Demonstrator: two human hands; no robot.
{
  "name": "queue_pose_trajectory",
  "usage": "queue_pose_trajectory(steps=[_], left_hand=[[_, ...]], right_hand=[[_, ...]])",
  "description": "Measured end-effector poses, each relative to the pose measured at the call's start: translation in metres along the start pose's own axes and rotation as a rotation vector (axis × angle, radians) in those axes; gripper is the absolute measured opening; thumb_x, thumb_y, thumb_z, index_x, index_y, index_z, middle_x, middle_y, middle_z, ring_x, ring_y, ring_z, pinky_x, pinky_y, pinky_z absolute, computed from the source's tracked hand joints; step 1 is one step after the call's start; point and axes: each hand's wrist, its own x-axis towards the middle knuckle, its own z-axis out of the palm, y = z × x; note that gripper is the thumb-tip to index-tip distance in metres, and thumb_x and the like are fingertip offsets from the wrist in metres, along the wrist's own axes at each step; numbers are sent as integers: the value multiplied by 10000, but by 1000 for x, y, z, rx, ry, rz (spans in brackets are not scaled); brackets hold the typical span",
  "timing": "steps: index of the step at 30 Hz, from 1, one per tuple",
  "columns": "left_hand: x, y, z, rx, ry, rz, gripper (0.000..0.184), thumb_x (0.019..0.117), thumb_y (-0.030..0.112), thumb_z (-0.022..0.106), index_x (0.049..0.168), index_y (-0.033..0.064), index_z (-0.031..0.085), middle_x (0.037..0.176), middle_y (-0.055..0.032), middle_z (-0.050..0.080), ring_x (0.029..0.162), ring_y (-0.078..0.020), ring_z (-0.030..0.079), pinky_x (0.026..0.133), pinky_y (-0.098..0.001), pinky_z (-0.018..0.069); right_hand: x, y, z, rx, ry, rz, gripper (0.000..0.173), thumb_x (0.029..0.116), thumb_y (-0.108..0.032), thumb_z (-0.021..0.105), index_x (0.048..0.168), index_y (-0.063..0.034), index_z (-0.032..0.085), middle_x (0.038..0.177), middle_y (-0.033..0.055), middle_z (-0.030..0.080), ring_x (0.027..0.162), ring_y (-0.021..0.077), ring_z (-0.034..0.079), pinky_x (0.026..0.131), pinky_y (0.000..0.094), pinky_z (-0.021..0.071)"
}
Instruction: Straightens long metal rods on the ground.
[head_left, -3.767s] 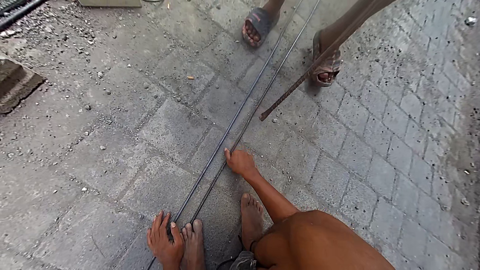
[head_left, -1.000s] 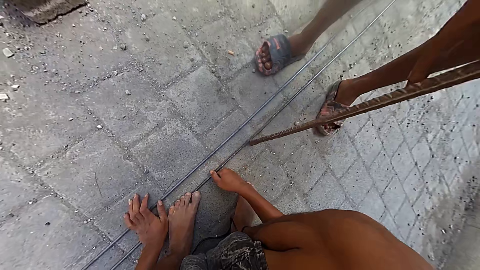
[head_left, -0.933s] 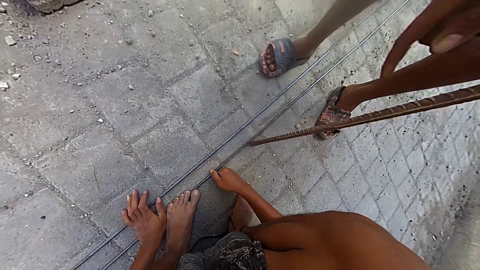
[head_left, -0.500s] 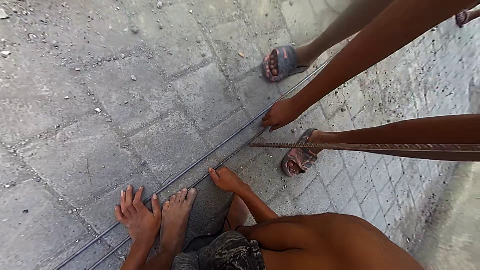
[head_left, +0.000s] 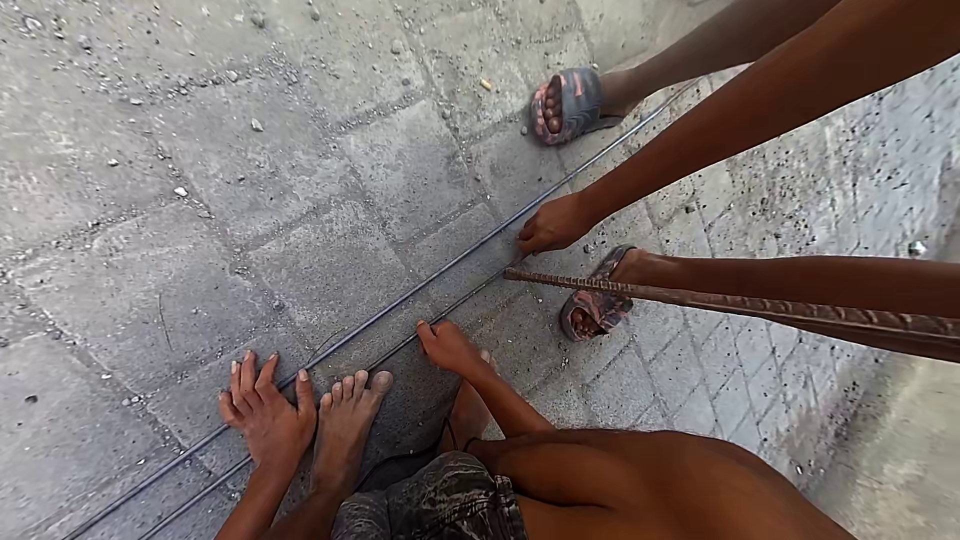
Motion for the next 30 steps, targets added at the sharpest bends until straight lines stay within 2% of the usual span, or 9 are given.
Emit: queue_pose_trajectory(steps=[3, 30], left_hand=[[1, 3, 0, -2, -4, 6, 654, 1031, 549, 371, 1455, 77, 528, 1577, -245, 425, 1529, -424, 289, 1231, -612, 123], [1, 3, 4, 46, 23, -4, 637, 1025, 536, 379, 1438, 78, 539, 1570, -232, 444, 1525, -404, 312, 1229, -601, 138]], right_hand=[[0, 1, 1, 102, -19, 14, 584, 1137, -392, 270, 862, -36, 643, 610, -5, 546, 505, 79, 531, 525, 263, 461], [2, -8, -6, 110, -65, 57, 554, 1140, -363, 266, 801, -59, 580, 576, -20, 517, 480, 67, 514, 512, 242, 447]])
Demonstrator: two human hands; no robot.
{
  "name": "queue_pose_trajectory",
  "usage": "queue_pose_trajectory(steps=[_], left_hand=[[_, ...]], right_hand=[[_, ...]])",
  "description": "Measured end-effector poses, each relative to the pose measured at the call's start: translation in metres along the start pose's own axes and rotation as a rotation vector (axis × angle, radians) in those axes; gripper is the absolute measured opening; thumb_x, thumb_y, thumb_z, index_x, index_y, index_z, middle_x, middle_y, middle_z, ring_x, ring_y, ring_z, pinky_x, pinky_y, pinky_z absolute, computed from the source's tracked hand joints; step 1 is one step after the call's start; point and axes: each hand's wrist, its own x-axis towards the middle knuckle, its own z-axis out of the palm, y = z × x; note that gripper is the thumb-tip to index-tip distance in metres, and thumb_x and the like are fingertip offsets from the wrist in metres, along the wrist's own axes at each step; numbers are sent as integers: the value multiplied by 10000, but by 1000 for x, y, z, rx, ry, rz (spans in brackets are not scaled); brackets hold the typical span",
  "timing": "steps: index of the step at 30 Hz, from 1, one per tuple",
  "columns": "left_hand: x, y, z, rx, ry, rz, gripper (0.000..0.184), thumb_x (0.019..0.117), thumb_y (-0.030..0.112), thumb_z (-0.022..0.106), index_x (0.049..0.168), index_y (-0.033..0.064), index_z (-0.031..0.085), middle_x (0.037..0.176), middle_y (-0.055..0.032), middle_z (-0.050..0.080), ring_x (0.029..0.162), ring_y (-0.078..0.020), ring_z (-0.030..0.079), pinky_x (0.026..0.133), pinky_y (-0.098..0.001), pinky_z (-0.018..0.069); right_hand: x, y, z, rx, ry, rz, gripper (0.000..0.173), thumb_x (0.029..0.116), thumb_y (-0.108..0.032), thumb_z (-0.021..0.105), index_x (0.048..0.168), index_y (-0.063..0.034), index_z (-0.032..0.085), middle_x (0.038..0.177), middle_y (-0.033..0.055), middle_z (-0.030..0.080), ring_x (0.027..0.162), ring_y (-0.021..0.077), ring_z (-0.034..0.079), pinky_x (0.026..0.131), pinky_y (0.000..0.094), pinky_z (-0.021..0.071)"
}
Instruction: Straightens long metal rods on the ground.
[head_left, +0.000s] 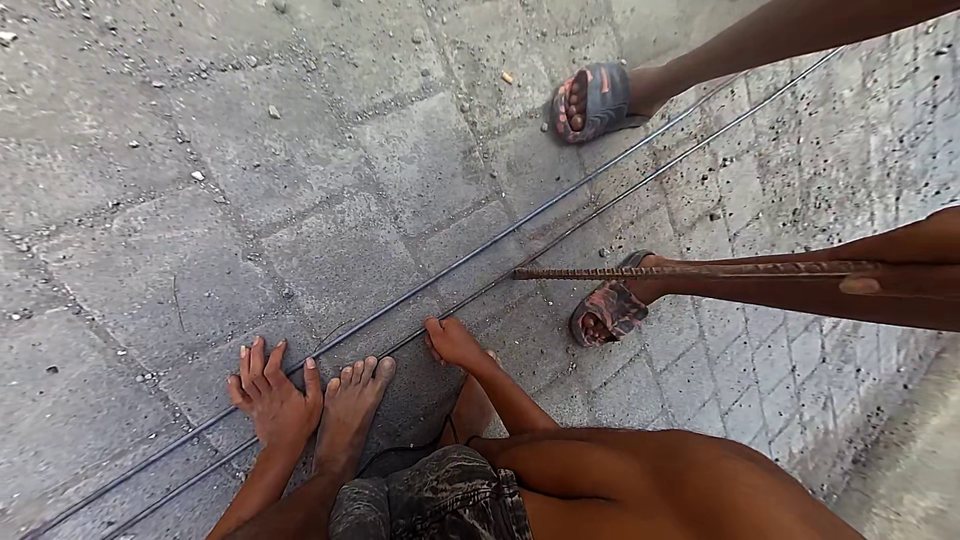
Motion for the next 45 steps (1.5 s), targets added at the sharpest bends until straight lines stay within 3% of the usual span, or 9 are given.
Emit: queue_pose_trajectory(steps=[45], left_hand=[[3, -1, 5, 30, 38, 13, 655, 1018, 549, 379, 1432, 68, 542, 1562, -236, 452, 1521, -409, 315, 1223, -603, 147]], right_hand=[[9, 8, 3, -105, 31, -67, 580, 1138, -382, 221, 848, -44, 591, 662, 25, 521, 550, 127, 540, 583, 316, 485]])
